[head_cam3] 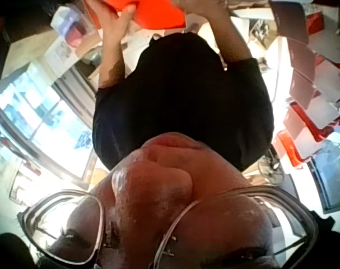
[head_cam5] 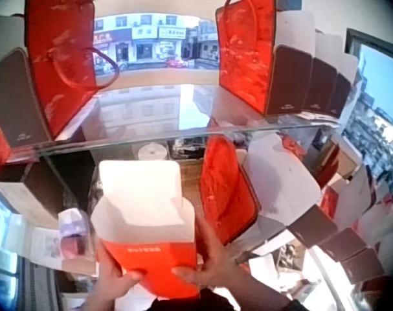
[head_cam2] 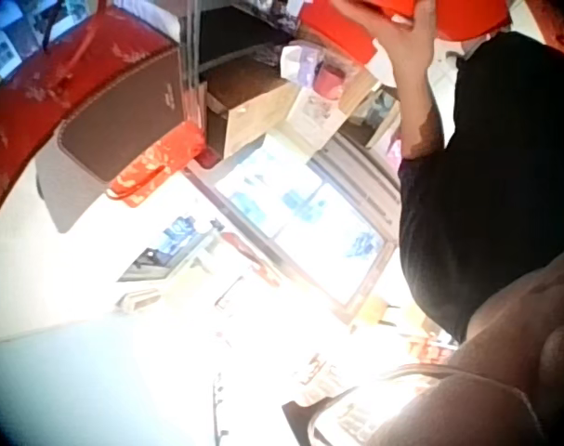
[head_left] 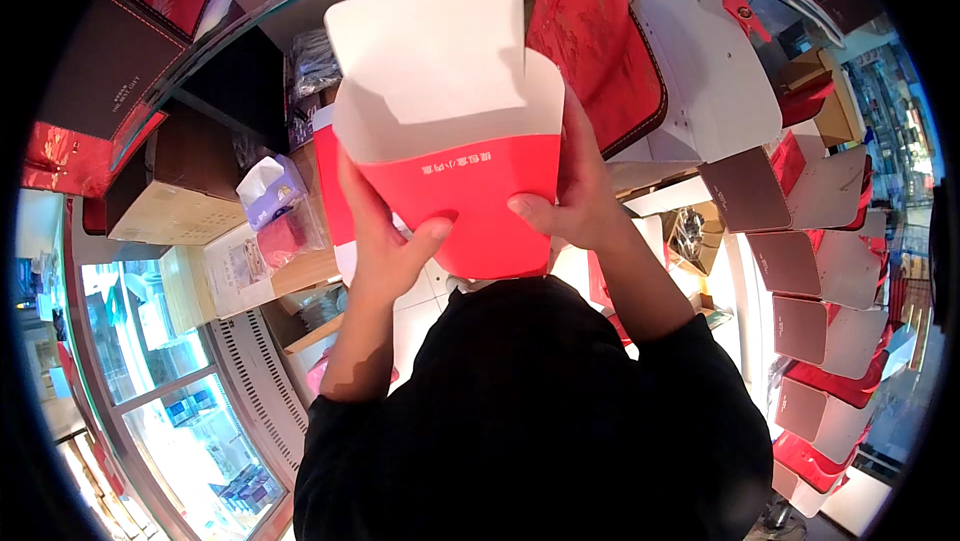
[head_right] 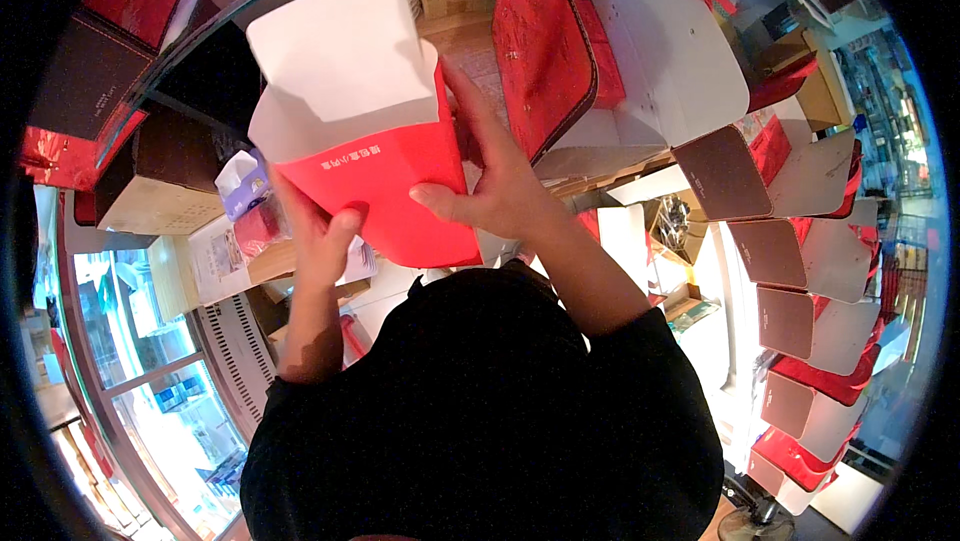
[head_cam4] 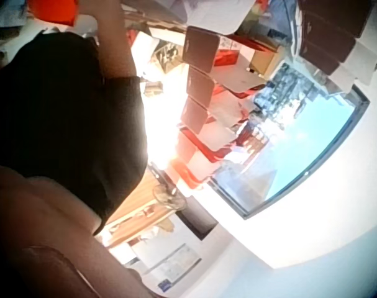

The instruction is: The person assembles red cardboard boxes by hand. They fold the flaps of the flat-packed boxes into a rectangular shape and place the finished boxes into a larger container. The process is repeated for multiple units.

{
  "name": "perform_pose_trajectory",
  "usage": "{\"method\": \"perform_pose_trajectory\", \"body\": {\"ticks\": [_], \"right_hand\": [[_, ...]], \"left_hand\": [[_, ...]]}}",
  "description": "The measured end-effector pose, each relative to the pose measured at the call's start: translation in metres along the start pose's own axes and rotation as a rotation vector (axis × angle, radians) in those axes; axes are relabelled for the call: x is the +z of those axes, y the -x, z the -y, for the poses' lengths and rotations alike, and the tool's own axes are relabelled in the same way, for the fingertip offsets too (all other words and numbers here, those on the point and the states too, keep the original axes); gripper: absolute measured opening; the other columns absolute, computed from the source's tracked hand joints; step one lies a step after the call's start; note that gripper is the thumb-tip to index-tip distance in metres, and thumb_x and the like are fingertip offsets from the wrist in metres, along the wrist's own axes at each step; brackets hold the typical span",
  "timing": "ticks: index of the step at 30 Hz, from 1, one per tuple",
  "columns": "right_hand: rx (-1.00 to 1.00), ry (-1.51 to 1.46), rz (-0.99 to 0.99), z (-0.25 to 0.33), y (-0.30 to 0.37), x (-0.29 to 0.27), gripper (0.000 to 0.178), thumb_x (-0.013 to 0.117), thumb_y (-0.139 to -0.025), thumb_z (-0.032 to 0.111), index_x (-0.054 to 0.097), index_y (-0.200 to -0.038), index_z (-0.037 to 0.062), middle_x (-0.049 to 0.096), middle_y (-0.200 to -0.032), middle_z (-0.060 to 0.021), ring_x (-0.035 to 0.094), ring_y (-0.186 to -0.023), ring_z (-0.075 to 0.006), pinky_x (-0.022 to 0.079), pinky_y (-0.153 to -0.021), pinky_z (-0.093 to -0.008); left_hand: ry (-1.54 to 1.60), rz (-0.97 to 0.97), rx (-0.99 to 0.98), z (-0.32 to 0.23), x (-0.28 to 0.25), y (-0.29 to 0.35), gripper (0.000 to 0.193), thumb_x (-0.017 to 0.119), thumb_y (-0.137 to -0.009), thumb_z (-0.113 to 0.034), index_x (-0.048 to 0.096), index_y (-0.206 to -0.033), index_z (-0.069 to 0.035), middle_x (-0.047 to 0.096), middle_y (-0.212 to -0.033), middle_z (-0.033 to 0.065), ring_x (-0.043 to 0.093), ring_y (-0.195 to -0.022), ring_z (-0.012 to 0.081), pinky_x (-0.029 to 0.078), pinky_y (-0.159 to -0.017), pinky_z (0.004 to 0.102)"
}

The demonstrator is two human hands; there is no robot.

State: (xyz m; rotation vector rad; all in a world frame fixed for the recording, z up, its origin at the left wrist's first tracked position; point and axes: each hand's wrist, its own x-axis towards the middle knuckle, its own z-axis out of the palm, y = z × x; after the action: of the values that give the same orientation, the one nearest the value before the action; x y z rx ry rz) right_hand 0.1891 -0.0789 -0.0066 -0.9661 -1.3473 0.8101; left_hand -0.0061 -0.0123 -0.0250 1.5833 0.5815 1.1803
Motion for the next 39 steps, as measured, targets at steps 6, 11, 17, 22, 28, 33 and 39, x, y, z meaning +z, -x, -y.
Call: {"method": "perform_pose_trajectory", "body": {"ticks": [6, 11, 17, 22, 28, 33, 39], "right_hand": [[-0.148, 0.14, 0.041, 0.012, 0.0, 0.0, 0.114, 0.081, -0.064, 0.029, 0.007, -0.147, 0.0038, 0.025, -0.146, -0.0179, 0.034, -0.132, -0.0268, 0.036, -0.103, -0.0394], [-0.207, 0.35, 0.062, 0.01, 0.003, -0.009, 0.111, 0.083, -0.061, 0.028, 0.016, -0.146, 0.0038, 0.028, -0.144, -0.0157, 0.034, -0.131, -0.0272, 0.034, -0.104, -0.0389], [-0.128, 0.074, 0.043, 0.009, 0.001, -0.011, 0.074, 0.078, -0.067, 0.019, 0.042, -0.131, 0.007, 0.044, -0.125, -0.0103, 0.048, -0.114, -0.0205, 0.041, -0.096, -0.0336], [-0.119, 0.111, 0.068, 0.01, -0.005, -0.018, 0.045, 0.074, -0.069, 0.015, 0.056, -0.11, 0.0052, 0.05, -0.11, -0.0073, 0.051, -0.099, -0.0157, 0.044, -0.084, -0.0293], [-0.323, 0.309, 0.083, 0.003, -0.023, -0.029, 0.042, 0.072, -0.071, 0.013, 0.056, -0.109, 0.0044, 0.052, -0.105, -0.0077, 0.053, -0.096, -0.0162, 0.044, -0.082, -0.0294], [-0.162, -0.063, -0.086, 0.0, -0.022, -0.014, 0.065, 0.074, -0.071, 0.008, 0.041, -0.126, 0.0058, 0.05, -0.113, -0.0092, 0.052, -0.107, -0.0194, 0.045, -0.089, -0.0342], [-0.188, -0.075, -0.009, 0.007, -0.03, -0.016, 0.055, 0.074, -0.071, 0.005, 0.045, -0.117, 0.0063, 0.049, -0.121, -0.0119, 0.05, -0.113, -0.0205, 0.044, -0.092, -0.0346]], "left_hand": [[-0.032, 0.053, 0.117, -0.02, -0.002, -0.019, 0.111, 0.081, -0.066, -0.041, 0.01, -0.142, -0.001, 0.031, -0.137, 0.0171, 0.04, -0.124, 0.0263, 0.04, -0.098, 0.0397], [0.027, 0.094, 0.122, -0.015, -0.003, -0.017, 0.103, 0.082, -0.067, -0.032, 0.015, -0.14, -0.001, 0.034, -0.134, 0.0161, 0.042, -0.122, 0.026, 0.04, -0.098, 0.0389], [0.021, 0.208, 0.139, -0.014, -0.005, -0.018, 0.081, 0.078, -0.071, -0.024, 0.028, -0.131, -0.003, 0.041, -0.124, 0.0137, 0.046, -0.115, 0.0228, 0.042, -0.094, 0.0361], [0.014, 0.247, 0.082, -0.015, -0.005, -0.027, 0.065, 0.077, -0.07, -0.021, 0.037, -0.118, -0.004, 0.043, -0.115, 0.0118, 0.047, -0.106, 0.0211, 0.042, -0.091, 0.0353], [-0.18, 0.217, 0.194, -0.005, -0.01, -0.038, 0.054, 0.075, -0.071, -0.018, 0.042, -0.112, -0.005, 0.045, -0.115, 0.0124, 0.047, -0.105, 0.0212, 0.04, -0.091, 0.0337], [-0.113, 0.154, 0.166, -0.008, -0.007, -0.04, 0.057, 0.076, -0.072, -0.014, 0.04, -0.115, -0.006, 0.045, -0.116, 0.0134, 0.048, -0.106, 0.0218, 0.041, -0.092, 0.0343], [0.099, 0.075, 0.084, -0.026, 0.003, -0.042, 0.082, 0.079, -0.07, -0.013, 0.029, -0.135, -0.005, 0.045, -0.119, 0.0136, 0.052, -0.107, 0.0235, 0.045, -0.091, 0.0358]]}}
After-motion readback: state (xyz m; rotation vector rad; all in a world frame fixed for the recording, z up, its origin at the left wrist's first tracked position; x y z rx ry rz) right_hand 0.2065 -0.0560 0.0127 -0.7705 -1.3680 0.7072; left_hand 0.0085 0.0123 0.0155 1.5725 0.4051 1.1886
